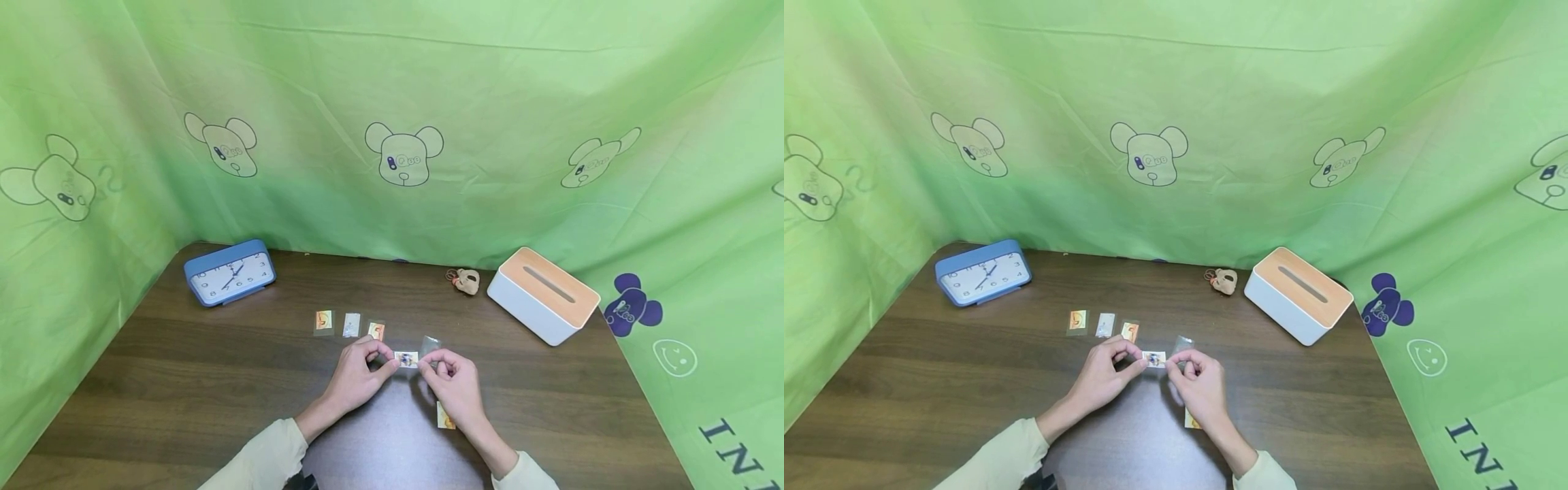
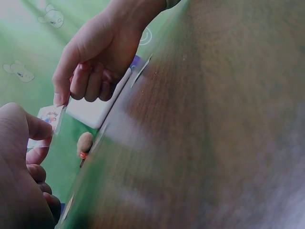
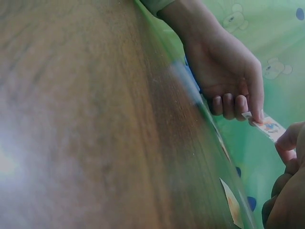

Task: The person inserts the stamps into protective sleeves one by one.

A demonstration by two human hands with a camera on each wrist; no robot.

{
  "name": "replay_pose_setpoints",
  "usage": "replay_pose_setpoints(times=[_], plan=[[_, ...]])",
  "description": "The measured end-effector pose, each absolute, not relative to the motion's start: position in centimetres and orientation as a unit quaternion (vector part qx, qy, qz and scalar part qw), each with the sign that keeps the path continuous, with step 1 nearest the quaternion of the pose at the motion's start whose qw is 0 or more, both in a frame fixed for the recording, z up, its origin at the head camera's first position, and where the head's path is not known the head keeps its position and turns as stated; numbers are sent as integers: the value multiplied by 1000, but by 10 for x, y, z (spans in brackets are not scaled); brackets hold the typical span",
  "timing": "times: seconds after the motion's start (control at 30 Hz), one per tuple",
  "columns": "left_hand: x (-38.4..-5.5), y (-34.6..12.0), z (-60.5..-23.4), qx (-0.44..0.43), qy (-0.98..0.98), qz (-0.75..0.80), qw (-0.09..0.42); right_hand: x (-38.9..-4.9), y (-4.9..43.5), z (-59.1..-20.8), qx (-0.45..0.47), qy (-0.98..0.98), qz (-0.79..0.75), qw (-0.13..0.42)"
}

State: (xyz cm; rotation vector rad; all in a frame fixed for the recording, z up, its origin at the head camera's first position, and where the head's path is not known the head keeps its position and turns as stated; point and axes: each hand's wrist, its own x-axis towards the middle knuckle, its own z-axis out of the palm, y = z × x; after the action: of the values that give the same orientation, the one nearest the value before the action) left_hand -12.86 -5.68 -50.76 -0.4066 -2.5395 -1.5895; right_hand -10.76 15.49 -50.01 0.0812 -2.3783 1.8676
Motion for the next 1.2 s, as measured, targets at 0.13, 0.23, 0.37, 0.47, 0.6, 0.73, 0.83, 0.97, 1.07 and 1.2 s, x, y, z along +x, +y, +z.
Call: replay_pose_setpoints(times=[0.13,0.23,0.37,0.47,0.6,0.73,0.83,0.97,1.07,1.2], plan=[[-129,-57,-508,-137,-840,-522,59,-108,154,-500,31,-786,615,61],[-129,-57,-507,-137,-839,-524,56,-108,154,-500,40,-784,616,64],[-132,-58,-517,-165,-826,-532,89,-108,153,-502,59,-781,618,68],[-136,-59,-532,-189,-814,-534,124,-109,153,-502,60,-779,619,72],[-138,-61,-537,-202,-804,-541,140,-109,154,-501,51,-777,624,70],[-138,-61,-535,-208,-798,-547,144,-109,156,-501,51,-778,623,62],[-138,-61,-534,-212,-795,-549,145,-110,156,-500,54,-779,622,60],[-141,-61,-537,-215,-800,-543,140,-109,156,-501,59,-782,618,59],[-142,-62,-539,-216,-806,-533,139,-109,157,-501,59,-785,613,59],[-144,-62,-541,-230,-802,-530,151,-110,158,-502,54,-790,608,59]])
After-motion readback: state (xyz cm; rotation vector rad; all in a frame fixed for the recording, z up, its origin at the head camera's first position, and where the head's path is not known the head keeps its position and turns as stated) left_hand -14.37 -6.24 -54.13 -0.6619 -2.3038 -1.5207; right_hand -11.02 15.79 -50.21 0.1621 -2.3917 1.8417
